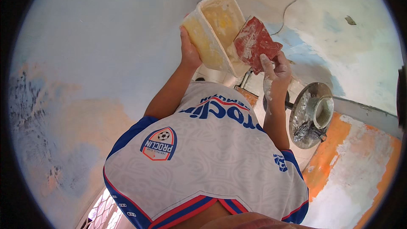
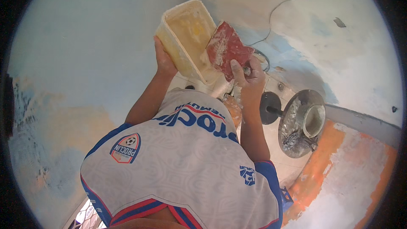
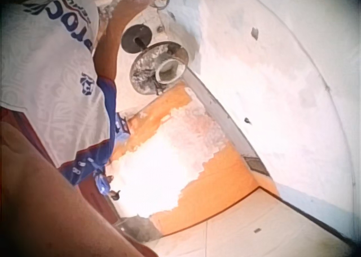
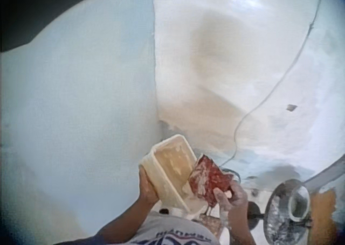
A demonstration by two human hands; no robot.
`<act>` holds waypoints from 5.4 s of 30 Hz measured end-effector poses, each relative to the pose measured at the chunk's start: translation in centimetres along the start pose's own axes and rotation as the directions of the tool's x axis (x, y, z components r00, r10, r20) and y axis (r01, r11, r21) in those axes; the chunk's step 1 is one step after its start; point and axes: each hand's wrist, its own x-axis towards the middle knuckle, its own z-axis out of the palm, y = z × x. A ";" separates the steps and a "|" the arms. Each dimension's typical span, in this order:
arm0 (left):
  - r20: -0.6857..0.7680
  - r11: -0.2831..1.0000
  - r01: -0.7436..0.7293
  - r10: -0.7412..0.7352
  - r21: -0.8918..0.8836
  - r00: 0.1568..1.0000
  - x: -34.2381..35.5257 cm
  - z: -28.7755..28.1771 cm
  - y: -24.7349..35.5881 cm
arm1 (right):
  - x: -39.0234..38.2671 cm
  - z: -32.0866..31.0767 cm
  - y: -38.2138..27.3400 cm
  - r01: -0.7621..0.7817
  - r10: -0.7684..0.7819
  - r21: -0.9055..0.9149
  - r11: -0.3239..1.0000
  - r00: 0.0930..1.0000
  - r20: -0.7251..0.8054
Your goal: The person applies white plaster to a crack in a wall using a red scraper, dipping the scraper into a plastic container for more material.
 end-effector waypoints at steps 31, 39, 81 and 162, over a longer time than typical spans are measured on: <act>0.530 0.899 0.389 -0.434 0.201 0.729 -3.7 4.6 -5.9 | 0.8 -19.4 -1.5 -0.272 0.277 -0.051 0.961 0.941 0.196; 0.418 0.886 0.327 -0.448 0.330 0.790 -3.3 5.4 -7.4 | 0.6 -20.5 -0.7 -0.222 0.225 -0.033 0.974 0.963 0.149; 0.183 0.995 0.097 -0.090 -0.031 0.979 -5.9 8.2 -13.2 | -1.5 -21.4 0.0 0.009 0.015 -0.217 0.976 0.994 0.112; 0.249 0.844 0.421 -0.352 -0.332 0.902 4.5 9.5 -6.3 | 7.2 -4.1 1.0 0.134 -0.135 -0.286 0.949 0.991 0.016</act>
